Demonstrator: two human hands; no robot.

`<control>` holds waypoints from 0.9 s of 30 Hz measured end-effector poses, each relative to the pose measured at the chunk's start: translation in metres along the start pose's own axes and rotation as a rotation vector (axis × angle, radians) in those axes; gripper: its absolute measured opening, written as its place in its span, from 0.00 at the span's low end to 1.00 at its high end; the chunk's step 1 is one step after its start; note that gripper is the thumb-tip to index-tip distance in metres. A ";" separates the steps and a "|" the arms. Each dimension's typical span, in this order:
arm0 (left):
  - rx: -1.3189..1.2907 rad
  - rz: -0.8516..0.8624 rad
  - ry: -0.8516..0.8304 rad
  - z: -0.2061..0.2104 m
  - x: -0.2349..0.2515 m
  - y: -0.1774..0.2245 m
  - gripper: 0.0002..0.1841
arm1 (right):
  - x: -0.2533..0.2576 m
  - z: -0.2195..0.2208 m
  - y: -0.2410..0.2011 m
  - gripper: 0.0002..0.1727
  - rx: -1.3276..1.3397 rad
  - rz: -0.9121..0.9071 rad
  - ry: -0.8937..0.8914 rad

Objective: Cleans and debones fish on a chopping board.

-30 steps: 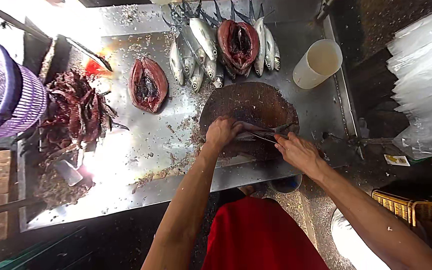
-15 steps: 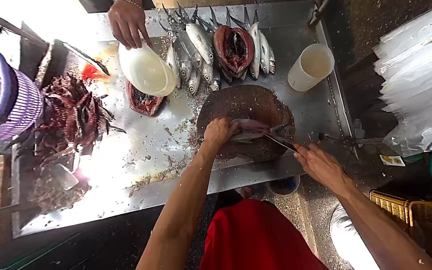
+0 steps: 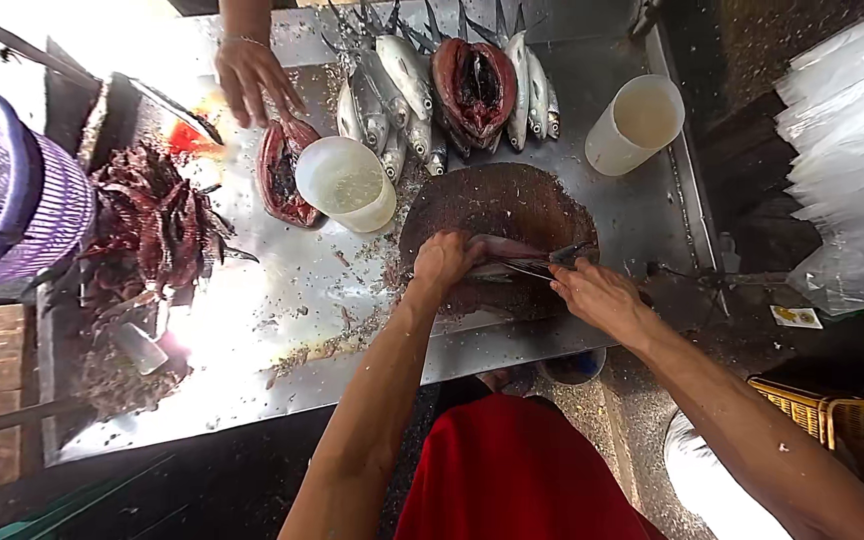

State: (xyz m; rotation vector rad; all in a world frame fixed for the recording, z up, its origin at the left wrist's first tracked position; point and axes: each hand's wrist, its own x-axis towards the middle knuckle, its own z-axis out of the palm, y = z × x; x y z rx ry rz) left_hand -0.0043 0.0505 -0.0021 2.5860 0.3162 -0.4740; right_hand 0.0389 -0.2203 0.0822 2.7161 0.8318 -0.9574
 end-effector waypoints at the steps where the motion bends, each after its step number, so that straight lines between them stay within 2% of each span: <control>1: -0.002 -0.005 -0.009 -0.001 0.001 0.000 0.27 | -0.002 0.000 0.006 0.26 -0.004 0.024 -0.011; 5: -0.016 -0.035 -0.034 -0.005 0.003 0.003 0.27 | -0.016 0.003 0.041 0.27 0.030 0.070 -0.057; 9: -0.016 -0.033 -0.084 -0.007 0.007 0.002 0.28 | -0.042 0.009 0.053 0.29 0.148 0.088 -0.057; 15: 0.256 0.128 -0.202 0.000 0.013 0.048 0.17 | -0.082 0.049 0.069 0.28 0.648 0.079 0.016; 18: 0.295 0.120 -0.241 -0.004 0.019 0.062 0.15 | -0.094 0.077 0.071 0.27 0.820 0.145 0.034; 21: 0.075 -0.015 -0.201 -0.019 0.043 0.036 0.15 | -0.104 0.097 0.076 0.27 0.918 0.184 0.026; 23: -0.087 -0.149 -0.095 -0.030 0.055 0.012 0.14 | -0.108 0.100 0.079 0.26 0.996 0.190 0.046; 25: -0.314 -0.393 0.037 -0.036 0.054 -0.007 0.17 | -0.111 0.096 0.077 0.25 1.053 0.195 0.059; 27: -0.515 -0.598 0.160 -0.033 0.045 -0.010 0.20 | -0.108 0.087 0.073 0.24 1.053 0.201 0.051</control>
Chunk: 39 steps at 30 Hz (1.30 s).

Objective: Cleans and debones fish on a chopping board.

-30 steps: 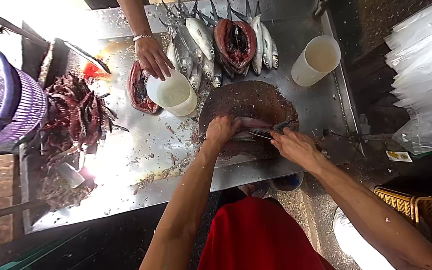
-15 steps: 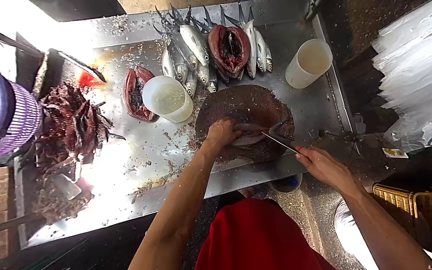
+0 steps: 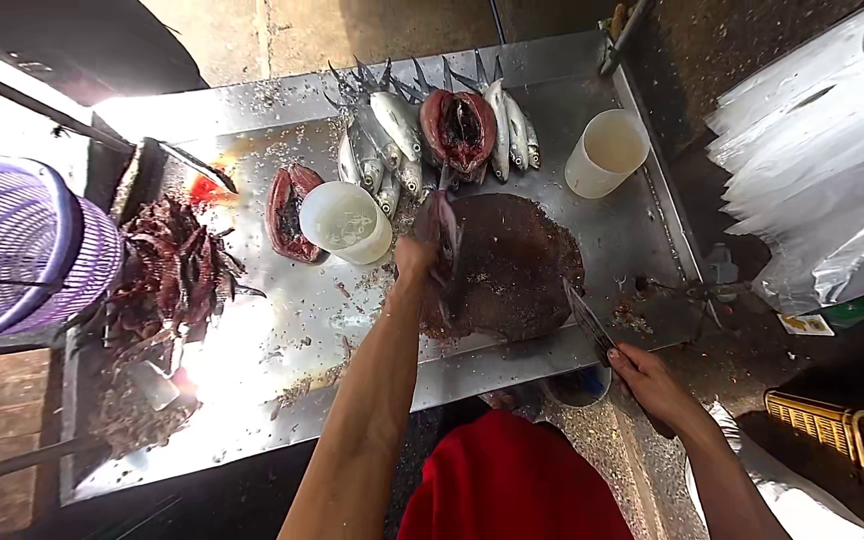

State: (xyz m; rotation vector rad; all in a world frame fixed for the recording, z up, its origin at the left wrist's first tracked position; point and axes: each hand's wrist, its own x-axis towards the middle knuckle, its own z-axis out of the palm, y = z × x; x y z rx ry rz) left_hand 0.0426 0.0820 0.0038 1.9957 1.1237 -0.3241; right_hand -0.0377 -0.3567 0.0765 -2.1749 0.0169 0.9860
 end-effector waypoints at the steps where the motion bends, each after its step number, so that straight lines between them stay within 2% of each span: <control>1: -0.090 -0.053 0.048 0.005 -0.007 -0.003 0.18 | 0.003 0.003 -0.006 0.22 -0.022 0.005 -0.004; 3: -0.184 -0.099 0.153 0.019 -0.024 -0.006 0.14 | 0.010 0.010 -0.021 0.23 -0.120 0.014 -0.024; 4: -0.213 -0.109 0.187 0.027 -0.033 -0.006 0.16 | 0.011 0.014 -0.030 0.23 -0.195 0.014 -0.030; 8: -0.378 -0.161 0.224 0.046 -0.052 -0.009 0.39 | 0.012 0.034 -0.072 0.24 -0.458 -0.024 -0.037; 12: -0.619 -0.230 0.272 0.062 -0.052 -0.002 0.46 | 0.010 0.050 -0.083 0.24 -0.496 -0.063 -0.022; 14: -0.512 -0.153 0.287 0.066 -0.053 0.002 0.52 | 0.003 0.054 -0.085 0.24 -0.487 -0.043 0.011; 17: -0.124 0.181 0.289 0.064 -0.072 -0.006 0.61 | -0.012 0.059 -0.089 0.24 -0.510 -0.007 0.036; 20: 0.209 0.453 0.393 0.055 -0.081 -0.015 0.55 | -0.023 0.075 -0.103 0.25 -0.577 0.063 0.048; 24: 0.368 0.617 0.252 0.050 -0.079 -0.018 0.44 | -0.029 0.098 -0.125 0.26 -0.655 0.137 0.052; 28: 0.359 0.725 0.022 0.048 -0.074 -0.021 0.40 | -0.030 0.107 -0.147 0.26 -0.725 0.189 0.048; 31: 0.347 0.771 -0.086 0.046 -0.071 -0.023 0.39 | -0.030 0.112 -0.165 0.26 -0.766 0.255 0.029; 36: 0.315 0.853 -0.151 0.048 -0.064 -0.030 0.37 | -0.026 0.112 -0.194 0.23 -0.823 0.305 -0.032; 39: 0.292 0.923 -0.133 0.052 -0.060 -0.033 0.36 | -0.020 0.110 -0.217 0.20 -0.847 0.315 -0.077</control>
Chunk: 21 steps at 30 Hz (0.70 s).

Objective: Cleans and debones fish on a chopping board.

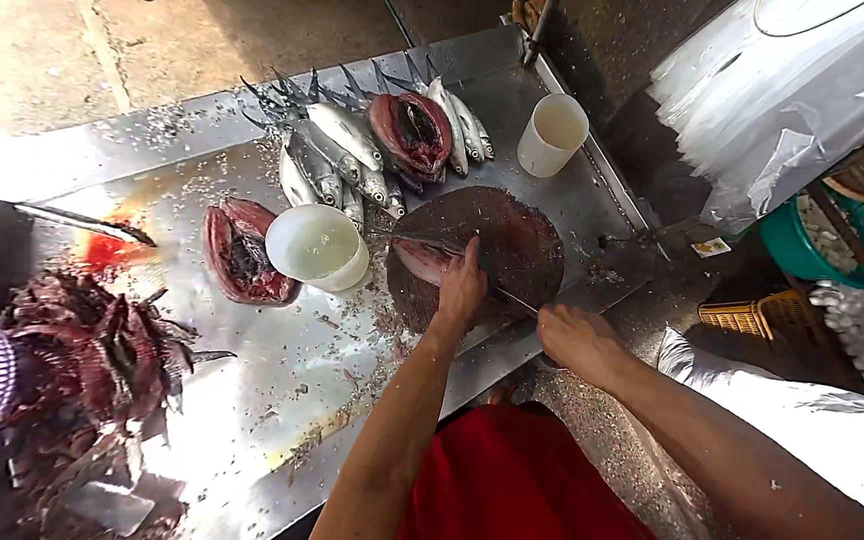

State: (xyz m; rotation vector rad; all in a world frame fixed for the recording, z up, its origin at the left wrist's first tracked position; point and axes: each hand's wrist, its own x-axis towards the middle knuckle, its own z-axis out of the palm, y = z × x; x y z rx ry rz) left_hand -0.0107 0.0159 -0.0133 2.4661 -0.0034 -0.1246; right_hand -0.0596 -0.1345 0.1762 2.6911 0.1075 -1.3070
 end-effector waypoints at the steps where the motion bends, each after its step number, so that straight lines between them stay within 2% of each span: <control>1: 0.006 0.015 0.006 0.001 0.001 -0.001 0.35 | 0.001 -0.007 -0.005 0.19 -0.009 -0.005 -0.018; 6: -0.009 0.040 0.000 0.003 0.005 -0.005 0.33 | 0.012 -0.037 -0.015 0.16 -0.097 -0.044 -0.067; 16: -0.059 0.055 0.017 0.006 -0.001 0.002 0.34 | 0.038 -0.057 -0.027 0.12 -0.145 -0.027 -0.116; 21: -0.127 -0.037 -0.022 0.007 0.011 -0.003 0.34 | 0.060 -0.071 -0.041 0.13 -0.175 -0.023 -0.181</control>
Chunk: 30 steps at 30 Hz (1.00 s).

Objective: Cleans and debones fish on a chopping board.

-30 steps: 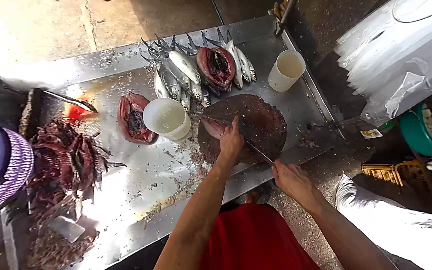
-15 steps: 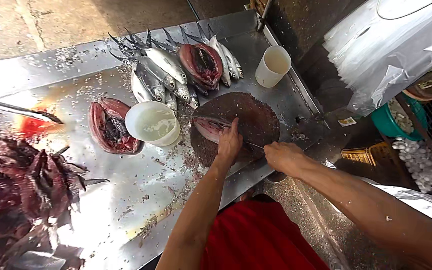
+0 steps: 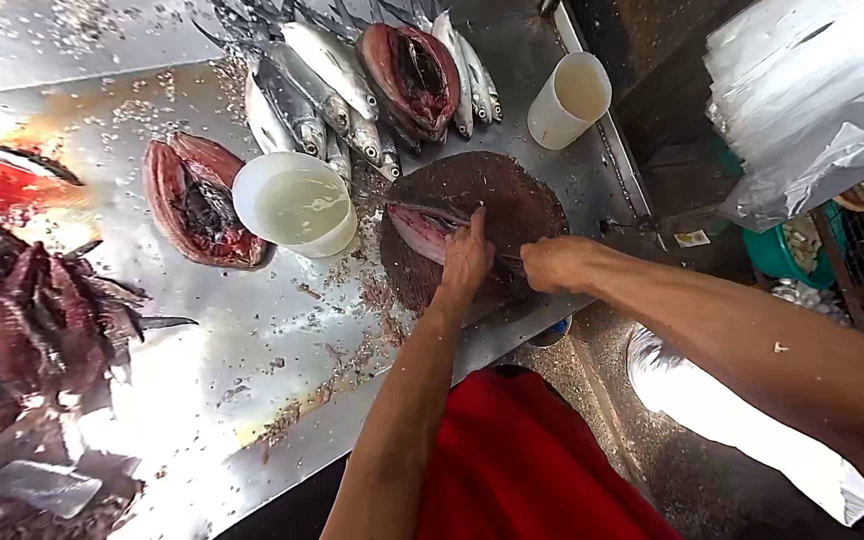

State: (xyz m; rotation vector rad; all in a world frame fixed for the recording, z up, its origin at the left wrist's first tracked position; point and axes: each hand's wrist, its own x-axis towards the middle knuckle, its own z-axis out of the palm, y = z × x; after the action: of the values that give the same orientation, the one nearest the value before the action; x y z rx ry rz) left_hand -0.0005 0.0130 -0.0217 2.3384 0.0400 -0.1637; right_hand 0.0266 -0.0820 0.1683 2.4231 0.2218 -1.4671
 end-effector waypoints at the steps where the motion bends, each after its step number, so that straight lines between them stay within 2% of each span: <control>1: 0.001 0.001 0.008 0.000 0.004 0.000 0.33 | 0.003 -0.002 0.000 0.13 -0.004 0.000 0.008; 6: 0.043 -0.012 0.019 0.002 0.002 0.002 0.31 | 0.021 0.022 0.004 0.10 0.028 -0.043 0.091; 11: 0.046 -0.063 -0.040 0.000 0.005 0.007 0.33 | 0.043 0.076 0.031 0.19 0.075 -0.089 0.185; 17: 0.106 -0.121 -0.103 -0.007 0.012 0.016 0.37 | 0.053 0.113 0.048 0.25 0.218 -0.102 0.279; 21: 0.144 -0.140 -0.078 -0.003 0.006 0.013 0.39 | 0.029 0.116 0.054 0.24 0.283 -0.130 0.278; 25: 0.163 -0.208 -0.065 0.005 0.002 0.018 0.41 | -0.007 0.113 0.105 0.25 0.347 -0.118 0.226; 27: 0.202 -0.253 -0.055 0.008 0.004 0.029 0.41 | 0.009 0.114 0.133 0.29 0.427 -0.131 0.320; 30: 0.288 -0.297 -0.051 0.018 0.004 0.049 0.40 | 0.059 0.109 0.143 0.30 0.534 -0.100 0.504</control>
State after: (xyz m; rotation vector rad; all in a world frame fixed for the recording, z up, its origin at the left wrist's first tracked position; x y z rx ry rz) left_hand 0.0055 -0.0339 0.0005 2.6039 0.3605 -0.3989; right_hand 0.0035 -0.2539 0.0936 3.2370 0.0581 -1.0099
